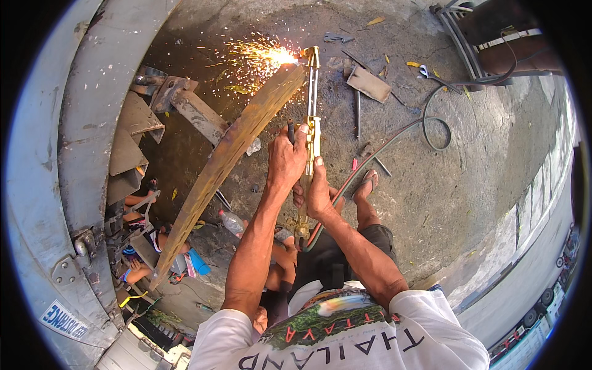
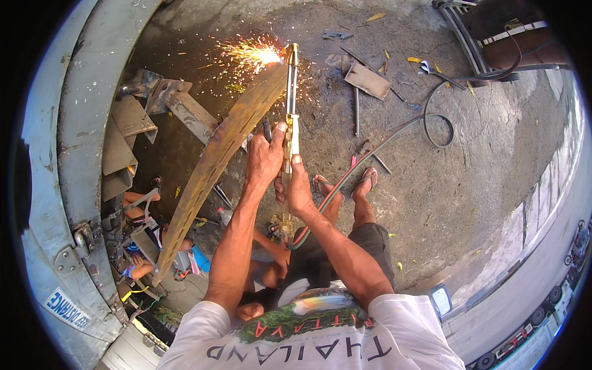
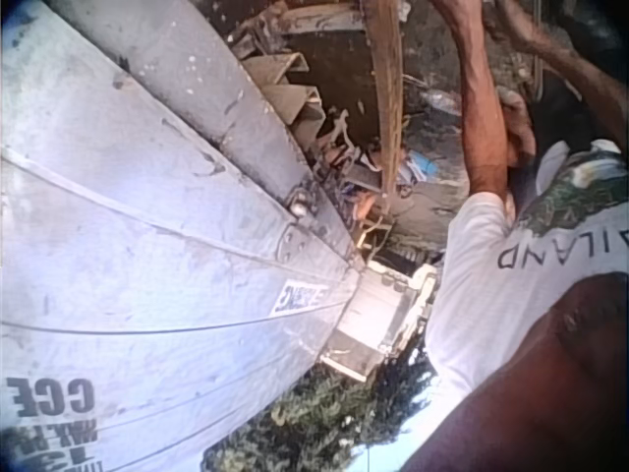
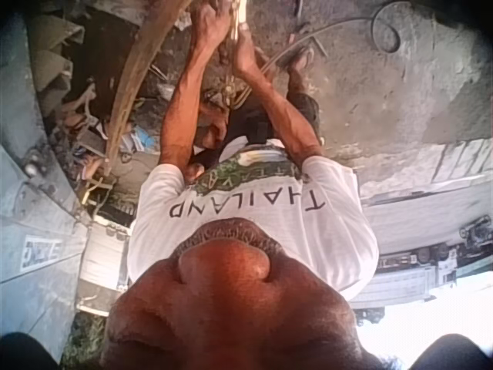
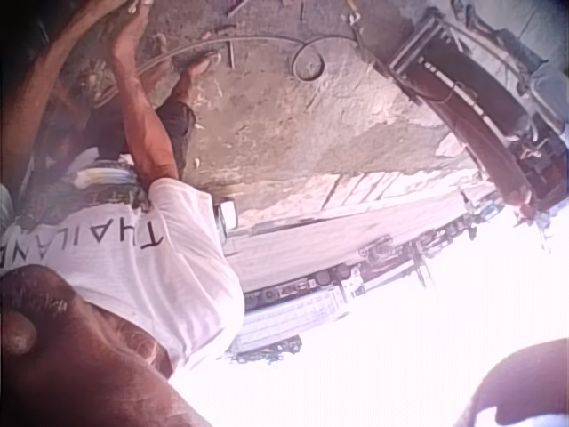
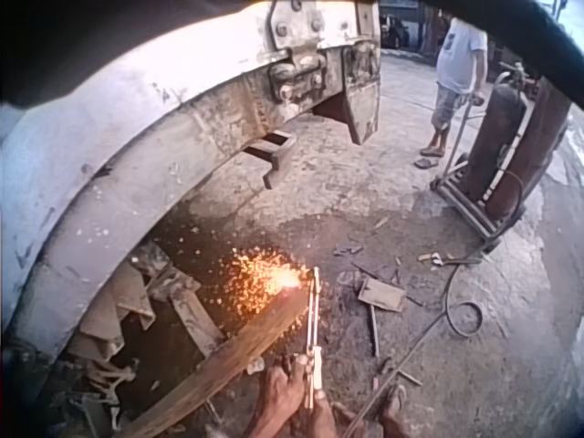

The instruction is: The person uses a handheld oxy-acetylene torch to cut a long, flat metal bar resting on a wooden support. They move the torch along the bar, creating sparks and melting through the metal in several passes.

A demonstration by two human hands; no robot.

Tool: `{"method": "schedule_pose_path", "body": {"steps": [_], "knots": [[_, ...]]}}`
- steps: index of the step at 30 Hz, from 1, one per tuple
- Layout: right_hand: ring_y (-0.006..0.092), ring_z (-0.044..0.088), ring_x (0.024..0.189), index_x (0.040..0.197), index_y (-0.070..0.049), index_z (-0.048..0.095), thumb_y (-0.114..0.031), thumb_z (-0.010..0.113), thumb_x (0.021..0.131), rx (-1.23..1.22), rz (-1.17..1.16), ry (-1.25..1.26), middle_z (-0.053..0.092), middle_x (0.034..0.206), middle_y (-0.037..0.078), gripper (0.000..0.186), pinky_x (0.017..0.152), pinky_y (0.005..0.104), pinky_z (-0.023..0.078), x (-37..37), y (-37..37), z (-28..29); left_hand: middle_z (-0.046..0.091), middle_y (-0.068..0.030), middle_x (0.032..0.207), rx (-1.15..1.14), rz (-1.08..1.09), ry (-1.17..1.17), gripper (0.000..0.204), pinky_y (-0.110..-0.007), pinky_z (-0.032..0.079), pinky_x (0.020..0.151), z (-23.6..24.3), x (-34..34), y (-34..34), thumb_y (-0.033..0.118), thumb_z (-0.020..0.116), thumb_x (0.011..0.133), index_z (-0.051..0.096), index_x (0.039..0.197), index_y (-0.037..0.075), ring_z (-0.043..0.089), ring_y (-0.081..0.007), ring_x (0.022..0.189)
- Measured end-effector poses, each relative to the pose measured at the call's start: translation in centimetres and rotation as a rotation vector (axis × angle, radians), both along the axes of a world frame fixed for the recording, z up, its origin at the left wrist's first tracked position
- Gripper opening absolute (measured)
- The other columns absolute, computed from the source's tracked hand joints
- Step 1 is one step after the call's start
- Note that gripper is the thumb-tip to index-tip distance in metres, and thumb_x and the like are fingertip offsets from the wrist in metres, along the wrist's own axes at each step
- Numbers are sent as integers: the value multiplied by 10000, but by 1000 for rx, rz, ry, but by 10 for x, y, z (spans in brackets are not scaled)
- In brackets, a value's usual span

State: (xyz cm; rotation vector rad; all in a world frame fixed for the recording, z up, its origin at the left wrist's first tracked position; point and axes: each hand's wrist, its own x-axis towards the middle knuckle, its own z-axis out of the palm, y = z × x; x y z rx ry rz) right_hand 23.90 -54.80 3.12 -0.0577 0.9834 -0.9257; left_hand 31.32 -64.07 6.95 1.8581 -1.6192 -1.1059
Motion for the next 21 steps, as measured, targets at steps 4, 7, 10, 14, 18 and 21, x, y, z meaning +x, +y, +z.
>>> {"method": "schedule_pose_path", "body": {"steps": [4,7,10,14,18,21], "knots": [[153,412,387,834,-50,457,-642,215,983,-6,2,0,404,538,34,657,373,306,370,1,-1,0,535,-181,582,-17,2,-8,519,-470,433,555,1,0,-1,422,514,985,579,844,-74,563,-327,539],[154,413,389,846,-52,452,-634,212,987,-5,8,11,405,541,35,645,373,308,369,1,-1,-1,538,-186,592,-9,2,4,524,-472,435,557,1,1,-1,425,513,985,579,850,-76,575,-325,555],[154,414,391,867,-54,447,-628,210,989,3,15,12,406,544,33,633,374,308,371,1,-2,0,533,-179,592,19,0,1,526,-472,437,556,1,2,-1,430,512,986,578,850,-74,580,-318,560],[154,413,389,883,-56,445,-622,217,991,14,-6,-4,405,544,32,620,370,306,369,2,-3,2,560,-145,589,-8,18,-34,496,-437,422,569,1,2,-1,411,531,987,618,808,-43,517,-261,538],[155,410,387,888,-56,447,-622,225,990,8,-3,5,405,545,32,616,365,304,365,2,-3,2,551,-165,586,47,10,-32,517,-451,427,567,6,2,-2,428,520,986,599,802,-48,537,-293,544],[156,409,387,887,-56,449,-627,227,988,21,-2,4,408,546,33,621,367,305,365,2,-4,2,554,-199,610,59,-17,-50,518,-472,449,571,10,3,-4,434,509,984,577,865,-66,591,-350,571]]}}
